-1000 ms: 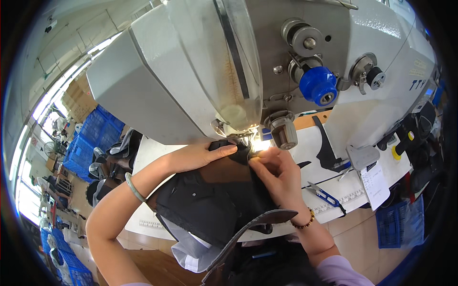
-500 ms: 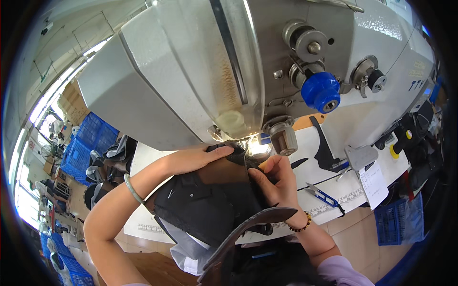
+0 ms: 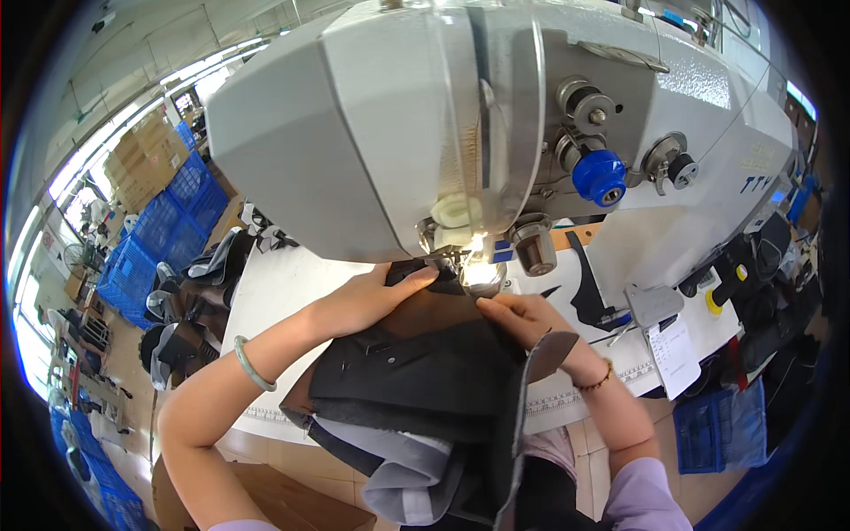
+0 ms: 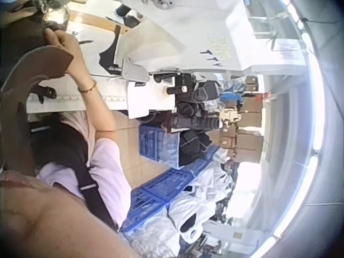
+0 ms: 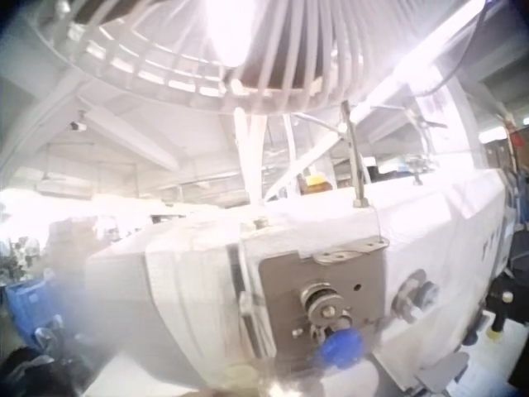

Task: The person stitches shoe upper components using a sewing machine, guiding and rotating the pieces under the needle, then places the stitched component aside and stitches another shoe part.

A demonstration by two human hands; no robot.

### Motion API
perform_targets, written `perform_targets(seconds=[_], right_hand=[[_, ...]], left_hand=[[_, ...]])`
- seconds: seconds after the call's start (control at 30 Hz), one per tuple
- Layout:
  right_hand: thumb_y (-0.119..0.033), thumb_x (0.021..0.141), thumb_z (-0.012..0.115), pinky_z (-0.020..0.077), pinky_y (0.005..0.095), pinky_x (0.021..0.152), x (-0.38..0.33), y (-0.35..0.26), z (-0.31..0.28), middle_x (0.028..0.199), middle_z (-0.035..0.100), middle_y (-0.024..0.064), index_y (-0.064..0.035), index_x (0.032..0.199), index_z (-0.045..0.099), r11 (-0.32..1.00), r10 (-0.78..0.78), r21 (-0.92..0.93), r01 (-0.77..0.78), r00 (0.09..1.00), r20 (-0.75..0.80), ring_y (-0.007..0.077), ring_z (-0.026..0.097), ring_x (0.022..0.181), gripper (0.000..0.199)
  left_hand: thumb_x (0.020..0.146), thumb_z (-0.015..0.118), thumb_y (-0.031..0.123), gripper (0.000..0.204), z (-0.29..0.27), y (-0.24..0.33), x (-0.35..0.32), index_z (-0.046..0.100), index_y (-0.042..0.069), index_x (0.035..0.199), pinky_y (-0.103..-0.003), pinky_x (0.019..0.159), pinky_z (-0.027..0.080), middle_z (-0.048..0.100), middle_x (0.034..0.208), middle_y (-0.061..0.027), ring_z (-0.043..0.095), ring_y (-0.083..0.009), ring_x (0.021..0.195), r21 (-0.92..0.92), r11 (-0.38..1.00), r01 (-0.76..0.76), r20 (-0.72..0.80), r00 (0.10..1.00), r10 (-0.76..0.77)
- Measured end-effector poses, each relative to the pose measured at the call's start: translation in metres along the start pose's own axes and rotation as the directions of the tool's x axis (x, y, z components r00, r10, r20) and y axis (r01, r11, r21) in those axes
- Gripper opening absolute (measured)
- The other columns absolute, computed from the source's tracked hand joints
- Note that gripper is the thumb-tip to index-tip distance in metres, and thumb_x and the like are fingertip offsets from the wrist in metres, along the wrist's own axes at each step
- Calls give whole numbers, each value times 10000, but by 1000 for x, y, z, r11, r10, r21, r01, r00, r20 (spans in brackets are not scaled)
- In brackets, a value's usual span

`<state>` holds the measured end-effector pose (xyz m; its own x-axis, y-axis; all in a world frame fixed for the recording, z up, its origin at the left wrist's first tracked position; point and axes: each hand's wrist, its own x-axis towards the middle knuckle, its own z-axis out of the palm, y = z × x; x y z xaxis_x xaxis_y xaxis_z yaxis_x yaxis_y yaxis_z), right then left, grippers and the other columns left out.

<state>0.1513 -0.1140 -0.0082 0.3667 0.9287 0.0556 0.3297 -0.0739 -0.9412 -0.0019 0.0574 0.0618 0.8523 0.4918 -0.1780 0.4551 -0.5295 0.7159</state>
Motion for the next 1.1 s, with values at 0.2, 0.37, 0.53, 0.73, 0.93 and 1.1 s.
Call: perform_targets(seconds=[0.2,0.37,0.53,0.73,0.93,1.1], right_hand=[[-282,884,590,340,201,501,6,2,-16,613,466,-83,-59,681,580,951,50,302,-69,996,71,12,405,567,302],[-301,826,658,331,234,494,18,-12,-24,585,449,-54,-39,612,525,979,-148,123,164,980,-130,30,383,566,363],[-301,806,684,315,215,491,26,5,-39,588,474,-60,-42,640,562,994,-112,3,112,993,-28,21,389,577,331],[-229,799,695,332,184,512,27,-4,-40,644,547,-56,-39,757,656,998,-26,49,29,999,-44,2,423,605,199],[-102,781,688,415,175,576,32,-1,-39,710,608,-40,-20,790,660,975,-128,173,136,990,-58,5,501,649,87],[-66,763,680,427,185,587,33,11,-49,742,622,-22,-8,831,652,976,-149,149,160,985,-86,7,516,680,94]], left_hand=[[778,632,428,670,-26,38,-61,466,-69,1195,-403,923,404,536,1147,-269,525,-376,1070,70,866,-495,123,866,485],[671,670,248,740,-1,50,-79,384,-25,1296,-385,1035,293,354,1367,-224,361,-350,1260,103,698,-708,291,693,660],[597,658,182,836,50,29,-80,309,-30,1326,-442,1084,244,276,1404,-229,261,-371,1313,350,614,-708,291,705,647],[583,675,163,823,63,35,-84,337,-61,1298,-432,1069,273,283,1396,-243,287,-367,1304,343,663,-666,207,742,638],[567,687,171,816,57,33,-77,362,-71,1276,-418,1048,310,324,1369,-256,337,-374,1275,330,668,-667,197,740,642],[561,686,170,810,53,39,-72,372,-76,1267,-416,1041,322,331,1365,-254,339,-374,1274,335,636,-695,201,712,673]])
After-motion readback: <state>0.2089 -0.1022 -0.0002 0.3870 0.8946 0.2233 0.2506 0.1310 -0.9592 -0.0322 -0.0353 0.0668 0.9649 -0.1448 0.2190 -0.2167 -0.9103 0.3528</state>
